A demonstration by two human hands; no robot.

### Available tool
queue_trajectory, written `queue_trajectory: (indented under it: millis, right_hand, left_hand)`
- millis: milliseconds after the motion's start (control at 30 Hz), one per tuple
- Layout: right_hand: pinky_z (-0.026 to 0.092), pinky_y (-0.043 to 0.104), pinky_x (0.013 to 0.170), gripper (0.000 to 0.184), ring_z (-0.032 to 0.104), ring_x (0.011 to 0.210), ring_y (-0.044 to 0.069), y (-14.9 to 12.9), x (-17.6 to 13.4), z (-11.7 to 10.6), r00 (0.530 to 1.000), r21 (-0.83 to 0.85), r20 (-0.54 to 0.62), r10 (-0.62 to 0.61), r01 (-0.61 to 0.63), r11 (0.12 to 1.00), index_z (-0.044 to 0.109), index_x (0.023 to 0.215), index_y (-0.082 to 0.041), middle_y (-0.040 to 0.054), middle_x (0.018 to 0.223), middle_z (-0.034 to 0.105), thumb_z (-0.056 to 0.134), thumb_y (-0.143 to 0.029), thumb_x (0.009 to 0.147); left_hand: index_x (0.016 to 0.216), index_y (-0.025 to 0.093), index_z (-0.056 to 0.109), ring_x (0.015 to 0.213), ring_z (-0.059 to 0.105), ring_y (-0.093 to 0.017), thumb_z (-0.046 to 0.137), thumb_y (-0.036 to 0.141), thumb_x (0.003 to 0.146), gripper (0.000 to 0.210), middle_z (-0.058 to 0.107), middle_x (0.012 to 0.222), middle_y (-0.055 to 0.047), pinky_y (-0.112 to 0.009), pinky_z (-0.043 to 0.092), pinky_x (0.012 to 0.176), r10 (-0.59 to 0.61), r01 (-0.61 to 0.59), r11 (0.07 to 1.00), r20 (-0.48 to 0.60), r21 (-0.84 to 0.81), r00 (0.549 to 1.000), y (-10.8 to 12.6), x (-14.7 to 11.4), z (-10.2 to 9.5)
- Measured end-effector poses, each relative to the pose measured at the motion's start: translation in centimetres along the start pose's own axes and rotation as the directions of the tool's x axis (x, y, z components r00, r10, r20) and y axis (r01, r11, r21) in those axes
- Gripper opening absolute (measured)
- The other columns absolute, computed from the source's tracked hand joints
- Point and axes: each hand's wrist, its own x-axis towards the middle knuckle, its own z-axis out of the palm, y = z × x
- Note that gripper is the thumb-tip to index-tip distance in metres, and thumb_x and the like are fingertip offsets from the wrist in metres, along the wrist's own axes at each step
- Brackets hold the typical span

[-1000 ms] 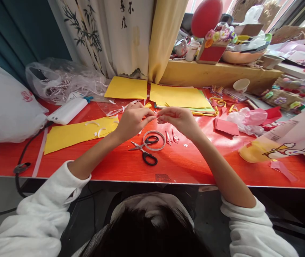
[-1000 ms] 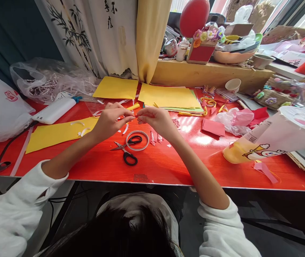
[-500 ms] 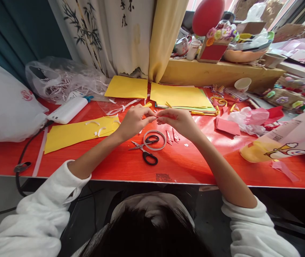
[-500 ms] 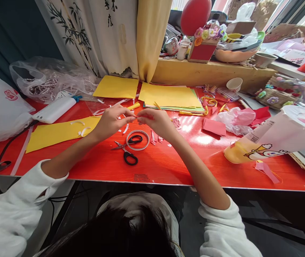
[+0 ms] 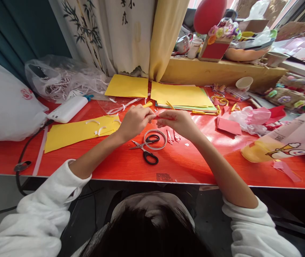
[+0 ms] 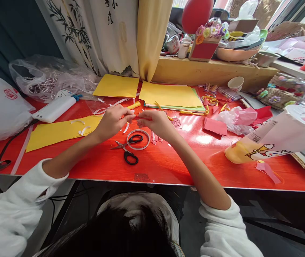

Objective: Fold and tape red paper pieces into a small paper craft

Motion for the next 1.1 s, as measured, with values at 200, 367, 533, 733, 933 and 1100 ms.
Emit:
queue_trajectory:
  millis: [200, 367, 533, 733, 933, 1100]
  right_hand:
    - [0.056, 0.033, 0.077, 0.024, 0.068, 0.073, 0.015, 0.0, 0.2, 0.3, 0.998, 0.132, 0.036, 0.053, -0.057, 0.990, 0.067, 0.087, -0.013, 0.0055, 0.075, 0.069, 0.062, -0.036, 0.079]
    - [0.055, 0.034, 0.079, 0.021, 0.068, 0.076, 0.015, 0.6, 0.3, 0.4, 0.998, 0.068, -0.011, 0.065, -0.064, 0.996, 0.066, 0.090, -0.014, 0.0056, 0.081, 0.070, 0.065, -0.030, 0.076]
    - [0.054, 0.032, 0.075, 0.027, 0.066, 0.074, 0.014, 0.7, 0.3, 0.3, 0.995, 0.128, 0.083, 0.055, -0.065, 0.990, 0.063, 0.090, -0.012, 0.0067, 0.080, 0.067, 0.061, -0.037, 0.081]
    - [0.049, 0.027, 0.064, 0.030, 0.058, 0.065, 0.011, 0.5, 0.3, 0.6, 0.999, 0.059, 0.050, 0.012, -0.015, 0.998, 0.063, 0.086, -0.013, 0.0041, 0.075, 0.063, 0.060, -0.043, 0.081]
    - [0.045, 0.026, 0.063, 0.022, 0.053, 0.067, 0.010, 0.6, 0.3, 0.7, 1.000, -0.031, 0.001, -0.020, 0.020, 0.999, 0.061, 0.085, -0.017, 0.0007, 0.076, 0.059, 0.064, -0.037, 0.079]
    - [0.046, 0.024, 0.050, 0.028, 0.056, 0.054, 0.009, -0.3, -0.1, 1.1, 0.965, 0.315, 0.207, 0.159, -0.220, 0.923, 0.057, 0.080, -0.016, 0.0029, 0.072, 0.062, 0.057, -0.044, 0.083]
  left_hand:
    - [0.081, 0.016, 0.061, 0.081, 0.054, -0.018, 0.052, 0.027, 0.088, 0.016, 0.066, 0.082, -0.004, -0.033, 0.041, 0.079, -0.012, 0.012, 0.999, 0.004, 0.029, 1.000, 0.1, -0.1, 0.2]
    - [0.077, 0.017, 0.063, 0.078, 0.055, -0.017, 0.051, 0.026, 0.088, 0.019, 0.067, 0.077, -0.002, -0.032, 0.040, 0.074, -0.074, 0.075, 0.997, 0.123, -0.003, 0.990, -0.1, 0.2, 0.0]
    - [0.074, 0.017, 0.063, 0.075, 0.056, -0.017, 0.055, 0.026, 0.085, 0.017, 0.067, 0.076, -0.002, -0.031, 0.039, 0.072, -0.055, 0.058, 0.998, 0.142, -0.013, 0.988, -0.1, 0.2, 0.0]
    - [0.075, 0.017, 0.065, 0.072, 0.057, -0.014, 0.057, 0.027, 0.084, 0.016, 0.068, 0.075, 0.001, -0.027, 0.040, 0.067, -0.131, 0.145, 0.973, 0.086, -0.181, 0.988, 0.6, 0.2, -0.7]
    - [0.078, 0.017, 0.064, 0.068, 0.057, -0.014, 0.053, 0.029, 0.086, 0.018, 0.066, 0.072, 0.000, -0.028, 0.039, 0.068, -0.144, 0.148, 0.975, 0.033, -0.166, 0.989, 0.4, 0.0, -0.4]
    - [0.080, 0.017, 0.062, 0.075, 0.054, -0.016, 0.049, 0.026, 0.089, 0.018, 0.064, 0.074, -0.002, -0.032, 0.037, 0.076, 0.048, -0.039, 0.995, -0.102, 0.091, 0.994, 0.6, -0.3, 0.1]
